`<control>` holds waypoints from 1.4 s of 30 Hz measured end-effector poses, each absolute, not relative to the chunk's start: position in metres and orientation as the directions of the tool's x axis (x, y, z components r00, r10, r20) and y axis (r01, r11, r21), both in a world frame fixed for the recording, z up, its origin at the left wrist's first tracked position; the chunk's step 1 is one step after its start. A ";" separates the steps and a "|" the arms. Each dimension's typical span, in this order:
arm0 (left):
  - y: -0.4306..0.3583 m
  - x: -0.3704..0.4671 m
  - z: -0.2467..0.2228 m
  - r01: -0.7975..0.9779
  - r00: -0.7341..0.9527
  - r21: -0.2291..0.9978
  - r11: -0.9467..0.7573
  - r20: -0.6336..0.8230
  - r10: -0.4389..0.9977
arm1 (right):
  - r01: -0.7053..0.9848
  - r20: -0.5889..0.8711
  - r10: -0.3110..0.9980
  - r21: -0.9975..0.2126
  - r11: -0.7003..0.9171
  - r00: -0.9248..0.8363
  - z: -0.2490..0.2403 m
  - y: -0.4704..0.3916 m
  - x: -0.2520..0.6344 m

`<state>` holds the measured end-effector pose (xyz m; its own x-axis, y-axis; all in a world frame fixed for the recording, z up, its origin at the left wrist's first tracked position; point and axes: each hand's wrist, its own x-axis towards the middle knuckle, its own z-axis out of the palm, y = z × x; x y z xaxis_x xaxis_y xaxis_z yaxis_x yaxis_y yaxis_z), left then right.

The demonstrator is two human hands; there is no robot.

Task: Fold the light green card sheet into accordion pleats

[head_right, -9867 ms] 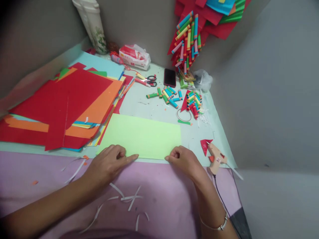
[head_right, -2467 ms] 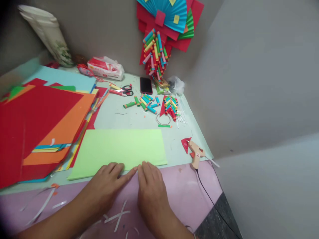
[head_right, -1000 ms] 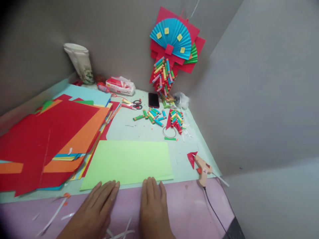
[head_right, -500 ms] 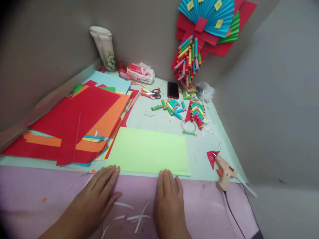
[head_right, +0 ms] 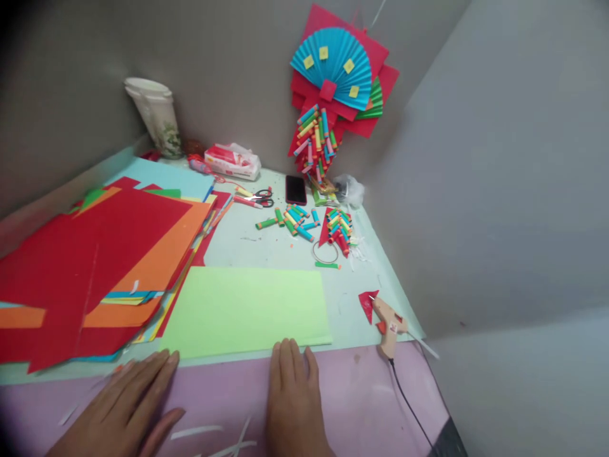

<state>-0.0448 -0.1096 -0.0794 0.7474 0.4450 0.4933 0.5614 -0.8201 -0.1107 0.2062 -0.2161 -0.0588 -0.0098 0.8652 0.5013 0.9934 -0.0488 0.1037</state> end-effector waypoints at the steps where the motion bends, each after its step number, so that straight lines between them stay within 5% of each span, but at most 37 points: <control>1: -0.108 -0.045 -0.081 0.558 0.749 -0.111 -0.823 0.495 0.441 | 0.993 0.508 0.861 0.103 -0.052 -0.007 -0.060 -0.215 0.206; 14: -0.106 -0.021 -0.030 0.570 0.806 -0.134 -0.810 0.284 0.520 | 0.992 0.305 0.950 0.126 0.021 -0.059 -0.035 -0.219 0.205; 26: -0.134 0.029 -0.035 0.509 0.815 0.026 -0.861 0.307 0.491 | 0.971 0.258 0.962 0.238 0.025 -0.088 -0.031 -0.217 0.194; 34: -0.138 0.028 -0.057 0.514 0.808 0.072 -0.855 0.292 0.511 | 0.978 0.307 0.949 0.210 0.013 -0.079 -0.036 -0.216 0.194; 42: -0.130 0.002 -0.068 0.564 0.741 0.025 -0.825 0.425 0.520 | 0.976 0.376 0.923 0.217 -0.007 -0.077 -0.046 -0.217 0.198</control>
<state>0.0016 -0.1304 -0.0679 0.7412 0.5197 0.4249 0.5642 -0.8253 0.0252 0.1979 -0.2165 -0.0457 -0.0775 0.9232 0.3763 0.9762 -0.0065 0.2170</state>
